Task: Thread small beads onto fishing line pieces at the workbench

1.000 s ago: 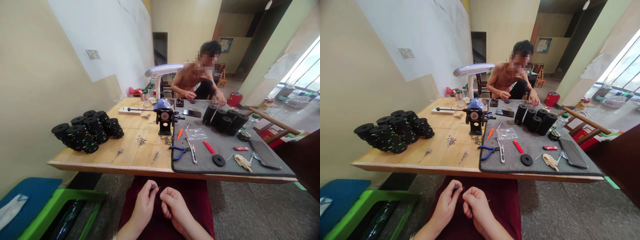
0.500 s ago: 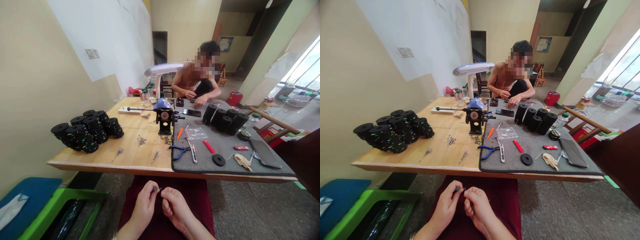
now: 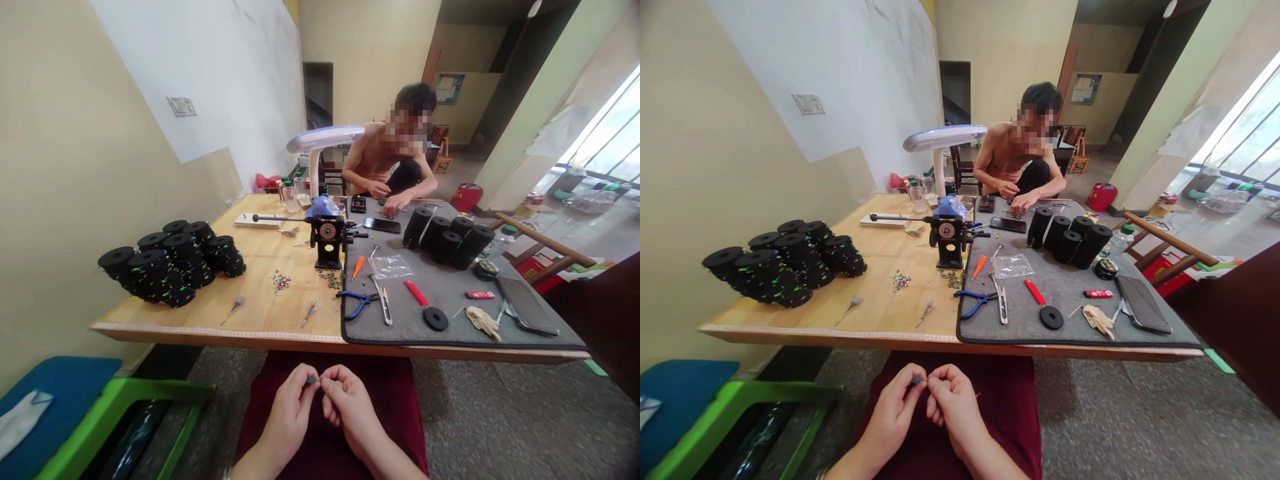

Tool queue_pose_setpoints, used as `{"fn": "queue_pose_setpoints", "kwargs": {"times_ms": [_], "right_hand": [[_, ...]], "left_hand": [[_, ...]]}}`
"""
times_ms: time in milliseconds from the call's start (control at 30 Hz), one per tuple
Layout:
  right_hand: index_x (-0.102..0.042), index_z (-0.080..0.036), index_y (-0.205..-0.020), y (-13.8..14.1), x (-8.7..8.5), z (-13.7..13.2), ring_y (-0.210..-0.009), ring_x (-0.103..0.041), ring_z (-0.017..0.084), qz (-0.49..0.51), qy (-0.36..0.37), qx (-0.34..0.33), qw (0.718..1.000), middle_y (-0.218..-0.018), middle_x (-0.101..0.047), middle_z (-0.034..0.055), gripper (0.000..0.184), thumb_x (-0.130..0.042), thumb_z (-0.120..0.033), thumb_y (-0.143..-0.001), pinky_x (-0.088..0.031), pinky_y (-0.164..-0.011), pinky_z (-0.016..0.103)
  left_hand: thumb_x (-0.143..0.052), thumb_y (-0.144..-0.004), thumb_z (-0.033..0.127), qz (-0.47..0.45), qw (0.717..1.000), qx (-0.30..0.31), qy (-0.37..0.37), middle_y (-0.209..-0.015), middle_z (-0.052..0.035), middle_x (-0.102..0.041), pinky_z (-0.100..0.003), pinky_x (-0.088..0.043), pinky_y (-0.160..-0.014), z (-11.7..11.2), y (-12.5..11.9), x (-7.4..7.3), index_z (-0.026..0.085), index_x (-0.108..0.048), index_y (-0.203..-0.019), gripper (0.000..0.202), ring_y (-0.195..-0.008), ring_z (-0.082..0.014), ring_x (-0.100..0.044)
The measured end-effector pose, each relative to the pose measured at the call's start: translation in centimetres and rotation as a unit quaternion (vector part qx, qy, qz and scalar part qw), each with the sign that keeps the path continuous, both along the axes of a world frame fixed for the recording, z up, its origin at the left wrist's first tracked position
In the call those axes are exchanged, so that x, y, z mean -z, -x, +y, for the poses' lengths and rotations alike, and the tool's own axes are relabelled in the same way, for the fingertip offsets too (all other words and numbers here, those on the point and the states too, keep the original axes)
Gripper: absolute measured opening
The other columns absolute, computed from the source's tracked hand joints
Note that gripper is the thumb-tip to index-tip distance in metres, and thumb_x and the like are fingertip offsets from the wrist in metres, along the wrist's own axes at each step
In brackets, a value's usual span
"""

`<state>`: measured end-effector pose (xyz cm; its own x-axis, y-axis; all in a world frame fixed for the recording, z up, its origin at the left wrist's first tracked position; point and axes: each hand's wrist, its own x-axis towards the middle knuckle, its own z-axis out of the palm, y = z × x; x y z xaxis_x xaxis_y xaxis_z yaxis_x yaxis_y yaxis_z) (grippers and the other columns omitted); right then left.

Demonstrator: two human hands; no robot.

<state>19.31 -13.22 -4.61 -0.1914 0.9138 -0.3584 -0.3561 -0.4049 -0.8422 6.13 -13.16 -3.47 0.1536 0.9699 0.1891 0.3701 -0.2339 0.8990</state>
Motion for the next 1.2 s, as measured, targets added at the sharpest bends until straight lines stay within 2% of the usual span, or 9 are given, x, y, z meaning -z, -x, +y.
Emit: {"fn": "queue_pose_setpoints", "kwargs": {"times_ms": [133,267,400,633,867,1000,1200], "right_hand": [[-0.051,-0.017,-0.077,-0.06,0.08,0.09,-0.033,-0.032,0.004,0.006,-0.005,0.012,1.0,-0.041,-0.052,-0.0072,0.041,-0.07,-0.053,-0.069,-0.018,-0.036,0.016],[-0.049,-0.018,-0.073,-0.2,0.1,0.15,-0.033,-0.028,0.003,0.02,0.006,0.044,0.999,-0.039,-0.047,-0.0093,0.04,-0.07,-0.051,-0.069,-0.016,-0.036,0.017],[-0.047,-0.019,-0.07,-0.27,0.13,0.18,-0.034,-0.025,0.004,0.021,0.001,0.059,0.998,-0.038,-0.043,-0.0104,0.04,-0.069,-0.052,-0.069,-0.015,-0.037,0.018],[-0.047,-0.019,-0.069,-0.4,-0.05,0.04,-0.037,-0.022,0.005,-0.028,-0.043,0.059,0.997,-0.039,-0.04,-0.0108,0.038,-0.066,-0.052,-0.073,-0.017,-0.041,0.019],[-0.044,-0.021,-0.07,-0.48,0.52,0.16,-0.038,-0.026,0.006,-0.077,-0.072,0.063,0.992,-0.04,-0.041,-0.0101,0.038,-0.063,-0.053,-0.076,-0.02,-0.042,0.02],[-0.043,-0.021,-0.07,-0.46,0.69,0.22,-0.037,-0.027,0.006,-0.087,-0.085,0.063,0.991,-0.04,-0.041,-0.0104,0.038,-0.061,-0.053,-0.077,-0.021,-0.042,0.019],[-0.043,-0.021,-0.07,-0.34,0.26,0.06,-0.038,-0.03,0.006,-0.081,-0.106,0.053,0.99,-0.043,-0.041,-0.01,0.038,-0.061,-0.054,-0.078,-0.023,-0.043,0.02]], "left_hand": [[-0.048,-0.087,0.024,-0.026,0.999,0.007,0.034,-0.071,-0.0009,-0.058,-0.027,-0.044,-0.065,-0.01,-0.09,-0.03,0.021,-0.055,-0.078,0.012,-0.067,-0.0179,-0.056],[-0.051,-0.086,0.031,-0.075,0.991,0.016,0.106,-0.069,0.0016,-0.054,-0.025,-0.042,-0.063,0.04,-0.26,-0.22,0.021,-0.052,-0.077,0.013,-0.065,-0.0158,-0.052],[-0.054,-0.084,0.037,-0.152,0.971,0.047,0.178,-0.067,0.0037,-0.048,-0.024,-0.041,-0.059,0.0,-0.41,-0.27,0.02,-0.05,-0.077,0.019,-0.06,-0.013,-0.047],[-0.061,-0.079,0.033,-0.233,0.94,0.071,0.239,-0.071,0.0037,-0.047,-0.023,-0.042,-0.057,-0.11,-0.55,-0.34,0.02,-0.049,-0.078,0.018,-0.062,-0.0118,-0.047],[-0.061,-0.077,0.029,-0.197,0.949,0.071,0.237,-0.062,0.0034,-0.053,-0.023,-0.041,-0.053,0.04,-0.66,-0.11,0.019,-0.051,-0.072,0.015,-0.053,-0.0113,-0.048],[-0.059,-0.075,0.026,-0.175,0.955,0.06,0.232,-0.06,0.004,-0.051,-0.022,-0.039,-0.051,0.03,-0.63,0.1,0.019,-0.051,-0.072,0.011,-0.052,-0.011,-0.046],[-0.056,-0.077,0.025,-0.103,0.98,0.034,0.167,-0.062,0.0019,-0.055,-0.023,-0.04,-0.057,0.18,-0.64,-0.3,0.019,-0.054,-0.068,0.011,-0.059,-0.0134,-0.049]]}}
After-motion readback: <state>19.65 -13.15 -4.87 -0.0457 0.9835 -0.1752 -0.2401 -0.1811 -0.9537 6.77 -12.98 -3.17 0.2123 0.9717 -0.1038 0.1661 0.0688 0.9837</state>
